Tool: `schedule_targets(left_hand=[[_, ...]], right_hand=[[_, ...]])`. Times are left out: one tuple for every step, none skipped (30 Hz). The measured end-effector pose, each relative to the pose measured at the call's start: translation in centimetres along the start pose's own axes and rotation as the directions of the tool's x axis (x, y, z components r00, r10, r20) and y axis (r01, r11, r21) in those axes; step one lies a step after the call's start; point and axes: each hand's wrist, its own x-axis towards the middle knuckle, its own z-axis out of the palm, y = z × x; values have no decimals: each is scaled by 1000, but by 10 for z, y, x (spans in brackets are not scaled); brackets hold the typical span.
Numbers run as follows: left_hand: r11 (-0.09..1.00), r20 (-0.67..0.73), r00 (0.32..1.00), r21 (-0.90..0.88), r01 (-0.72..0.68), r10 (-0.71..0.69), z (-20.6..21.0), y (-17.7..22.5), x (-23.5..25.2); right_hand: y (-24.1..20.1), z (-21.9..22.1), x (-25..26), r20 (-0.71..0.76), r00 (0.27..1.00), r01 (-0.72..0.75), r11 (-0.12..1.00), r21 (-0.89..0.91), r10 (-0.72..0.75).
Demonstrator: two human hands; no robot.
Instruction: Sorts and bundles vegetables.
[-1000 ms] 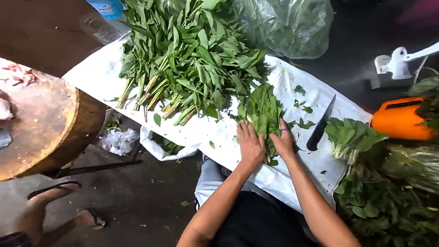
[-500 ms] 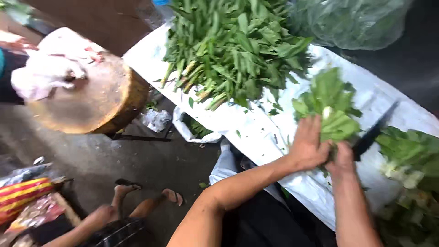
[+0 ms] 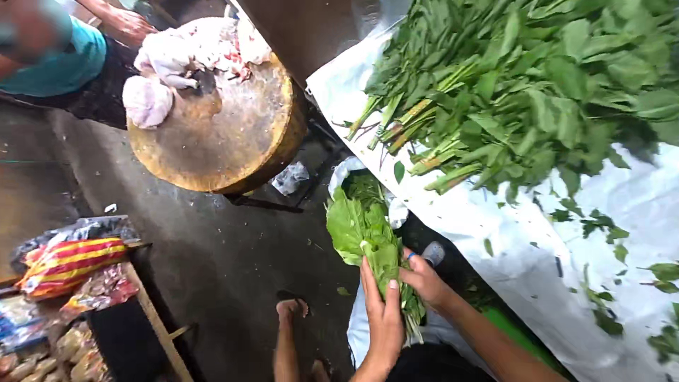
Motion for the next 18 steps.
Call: schedule_targets(left_hand=[[995, 1, 996, -12, 94, -94, -11, -15, 14], [982, 26, 982, -21, 185, -185, -20, -30, 28], [966, 73, 964, -28, 258, -256, -25, -44, 42], [952, 138, 945, -26, 304, -298, -27, -59, 55], [944, 207, 925, -20, 330, -319, -25, -72, 68], [938, 278, 902, -12, 346, -329, -21, -84, 85], [933, 349, 876, -9, 360, -334, -16, -94, 106], [929, 404, 851, -7, 370, -336, -11, -102, 133], [926, 427, 839, -8, 377, -338, -6, -110, 167], [926, 409, 845, 1, 377, -345, -3, -119, 205], [925, 349, 864, 21, 380, -363, -2, -131, 242], [921, 262, 884, 61, 385, -387, -3, -148, 276], [912, 177, 895, 114, 395, -409, -7, -168, 306], [906, 125, 902, 158, 393, -413, -12, -182, 332], [902, 113, 907, 208, 378, -406, -18, -190, 349], [895, 128, 908, 273, 354, -399, -24, -196, 354], [889, 155, 911, 331, 317, -382, -29, -200, 352], [887, 176, 916, 370, 278, -361, -34, -200, 349]], right_hand=[[17, 7, 16, -43, 995, -89, 996, 5, 89], [33, 11, 29, -111, 981, -162, 987, 1, 161], [45, 12, 38, -183, 959, -220, 975, -3, 216], [54, 10, 45, -255, 932, -266, 964, 0, 257], [61, 7, 51, -337, 898, -295, 955, 11, 281], [65, 3, 59, -416, 859, -315, 948, 32, 300], [67, -1, 72, -484, 818, -326, 944, 56, 311], [69, -7, 92, -533, 782, -333, 940, 79, 322], [68, -14, 123, -558, 761, -339, 936, 96, 333], [68, -25, 160, -549, 757, -357, 928, 108, 355], [71, -39, 197, -526, 762, -380, 919, 108, 377], [77, -55, 231, -521, 766, -397, 915, 75, 376], [80, -69, 254, -559, 762, -392, 920, 4, 327], [78, -78, 267, -617, 751, -365, 926, -93, 234], [78, -86, 270, -649, 744, -339, 927, -161, 160], [80, -90, 263, -642, 755, -316, 932, -175, 136], [79, -87, 247, -609, 782, -284, 945, -160, 132], [76, -82, 229, -573, 809, -257, 956, -141, 133]])
